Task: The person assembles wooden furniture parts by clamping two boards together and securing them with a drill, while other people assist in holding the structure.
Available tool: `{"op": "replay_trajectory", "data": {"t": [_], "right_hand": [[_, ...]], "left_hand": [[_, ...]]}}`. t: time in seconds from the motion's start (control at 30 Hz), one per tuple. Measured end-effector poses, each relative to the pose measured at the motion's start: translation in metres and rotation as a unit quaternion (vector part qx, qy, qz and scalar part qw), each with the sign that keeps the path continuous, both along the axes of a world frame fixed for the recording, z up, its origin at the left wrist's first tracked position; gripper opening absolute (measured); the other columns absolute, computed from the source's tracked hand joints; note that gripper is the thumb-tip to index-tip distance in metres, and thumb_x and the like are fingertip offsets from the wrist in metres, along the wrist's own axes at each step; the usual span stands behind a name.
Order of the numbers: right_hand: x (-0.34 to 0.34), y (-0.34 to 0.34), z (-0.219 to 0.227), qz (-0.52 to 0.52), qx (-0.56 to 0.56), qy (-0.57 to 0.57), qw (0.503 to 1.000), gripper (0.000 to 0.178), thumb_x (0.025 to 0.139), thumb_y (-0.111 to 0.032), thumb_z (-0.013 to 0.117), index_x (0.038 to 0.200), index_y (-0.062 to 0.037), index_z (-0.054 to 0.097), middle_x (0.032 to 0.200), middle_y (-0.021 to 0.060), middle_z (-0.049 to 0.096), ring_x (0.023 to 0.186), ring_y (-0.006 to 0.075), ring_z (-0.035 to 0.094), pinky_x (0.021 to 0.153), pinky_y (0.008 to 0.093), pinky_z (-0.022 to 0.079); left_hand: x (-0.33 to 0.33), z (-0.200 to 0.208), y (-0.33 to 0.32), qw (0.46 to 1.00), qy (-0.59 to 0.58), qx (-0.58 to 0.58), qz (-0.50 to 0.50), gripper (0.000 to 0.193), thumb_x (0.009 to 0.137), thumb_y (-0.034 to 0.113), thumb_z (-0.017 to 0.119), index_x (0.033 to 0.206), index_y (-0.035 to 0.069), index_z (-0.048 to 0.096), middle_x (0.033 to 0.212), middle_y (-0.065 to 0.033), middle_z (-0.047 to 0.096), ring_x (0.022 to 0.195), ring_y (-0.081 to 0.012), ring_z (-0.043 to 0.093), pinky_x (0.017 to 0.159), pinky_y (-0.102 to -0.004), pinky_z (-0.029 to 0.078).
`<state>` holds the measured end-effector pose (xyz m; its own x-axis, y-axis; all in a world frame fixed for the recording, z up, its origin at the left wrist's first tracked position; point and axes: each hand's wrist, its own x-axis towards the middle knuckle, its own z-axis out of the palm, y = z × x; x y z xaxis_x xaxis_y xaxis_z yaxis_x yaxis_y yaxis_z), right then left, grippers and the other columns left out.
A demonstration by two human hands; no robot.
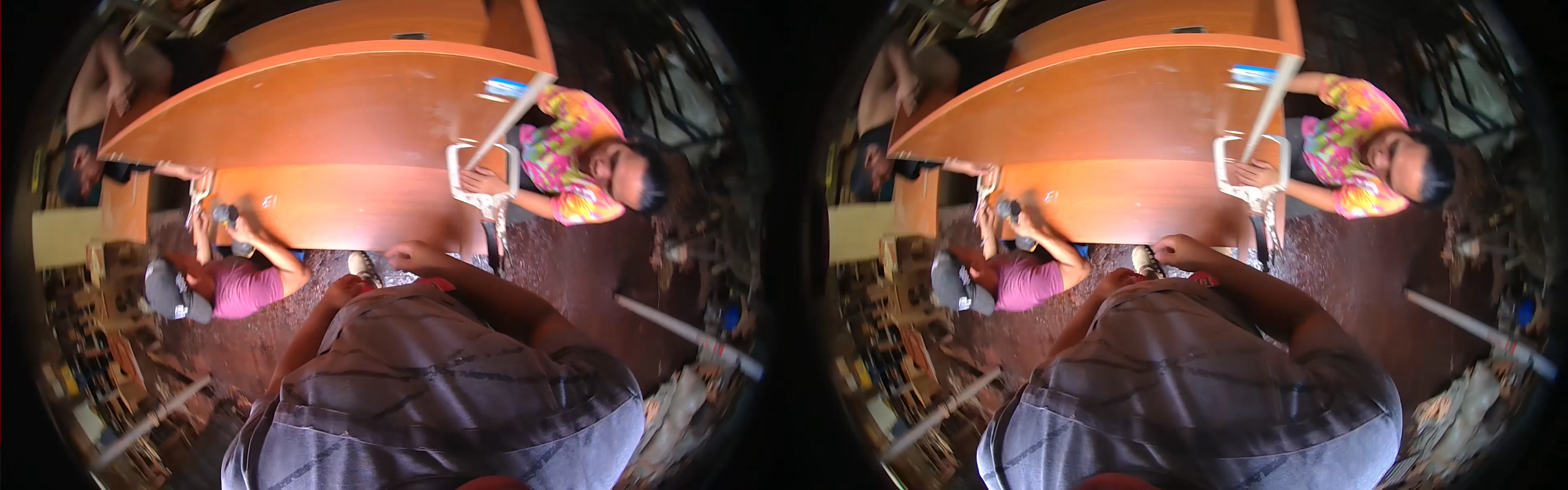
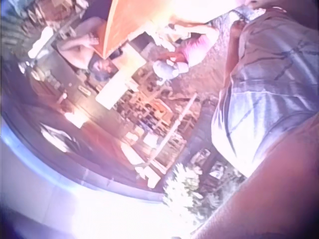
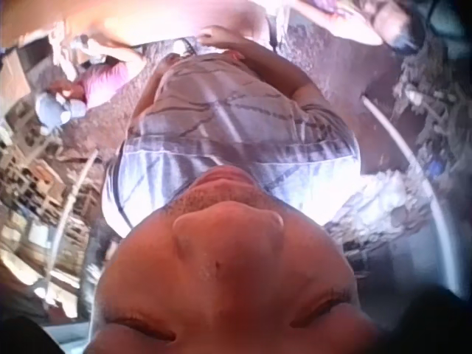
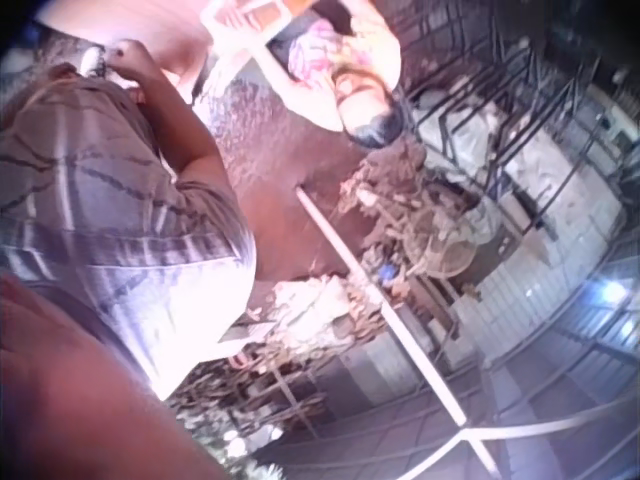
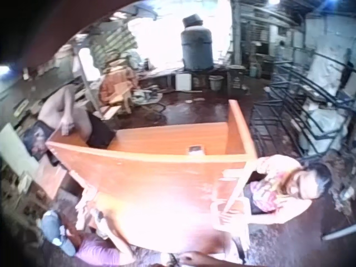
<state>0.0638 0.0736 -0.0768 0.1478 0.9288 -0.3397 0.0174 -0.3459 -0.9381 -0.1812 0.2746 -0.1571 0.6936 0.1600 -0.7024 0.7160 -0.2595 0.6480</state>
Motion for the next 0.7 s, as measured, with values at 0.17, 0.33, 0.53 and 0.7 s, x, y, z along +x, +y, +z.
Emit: {"op": "replay_trajectory", "data": {"t": [0.17, 0.33, 0.53, 0.7], "right_hand": [[-0.007, 0.010, -0.027, 0.034, -0.010, 0.045, 0.998, 0.040, 0.093, -0.033, 0.060, 0.112, 0.0016, 0.065, 0.094, 0.0081, 0.067, 0.085, 0.0138, 0.062, 0.079, 0.0290, 0.051], [-0.021, 0.036, -0.019, 0.076, -0.028, 0.010, 0.997, 0.034, 0.094, -0.032, 0.058, 0.093, 0.0008, 0.068, 0.080, 0.0031, 0.065, 0.072, 0.0111, 0.059, 0.065, 0.0278, 0.048], [-0.051, 0.080, -0.039, 0.052, -0.120, -0.074, 0.989, 0.024, 0.088, -0.021, 0.065, 0.082, 0.0010, 0.068, 0.068, 0.0036, 0.065, 0.063, 0.0106, 0.059, 0.060, 0.0266, 0.048], [-0.080, 0.109, -0.049, 0.073, -0.103, -0.181, 0.975, 0.022, 0.084, -0.020, 0.070, 0.075, 0.0006, 0.067, 0.065, 0.0033, 0.064, 0.059, 0.0098, 0.057, 0.055, 0.0279, 0.046]], "left_hand": [[-0.036, 0.002, -0.005, 0.991, -0.005, -0.055, 0.120, 0.039, 0.090, 0.028, 0.064, 0.117, 0.000, 0.061, 0.104, -0.0169, 0.069, 0.095, -0.0219, 0.066, 0.085, -0.0352, 0.052], [-0.061, -0.001, 0.010, 0.996, 0.017, 0.043, 0.077, 0.044, 0.083, 0.041, 0.061, 0.109, 0.006, 0.068, 0.111, -0.0199, 0.067, 0.106, -0.0318, 0.063, 0.091, -0.0407, 0.049], [-0.129, -0.033, 0.035, 0.987, -0.008, -0.009, 0.159, 0.046, 0.085, 0.043, 0.062, 0.112, 0.005, 0.066, 0.108, -0.0181, 0.068, 0.102, -0.0294, 0.065, 0.089, -0.0387, 0.050], [-0.187, -0.053, 0.056, 0.980, 0.000, -0.016, 0.197, 0.050, 0.088, 0.044, 0.061, 0.113, 0.001, 0.066, 0.110, -0.0184, 0.068, 0.103, -0.0286, 0.065, 0.091, -0.0371, 0.049]]}}
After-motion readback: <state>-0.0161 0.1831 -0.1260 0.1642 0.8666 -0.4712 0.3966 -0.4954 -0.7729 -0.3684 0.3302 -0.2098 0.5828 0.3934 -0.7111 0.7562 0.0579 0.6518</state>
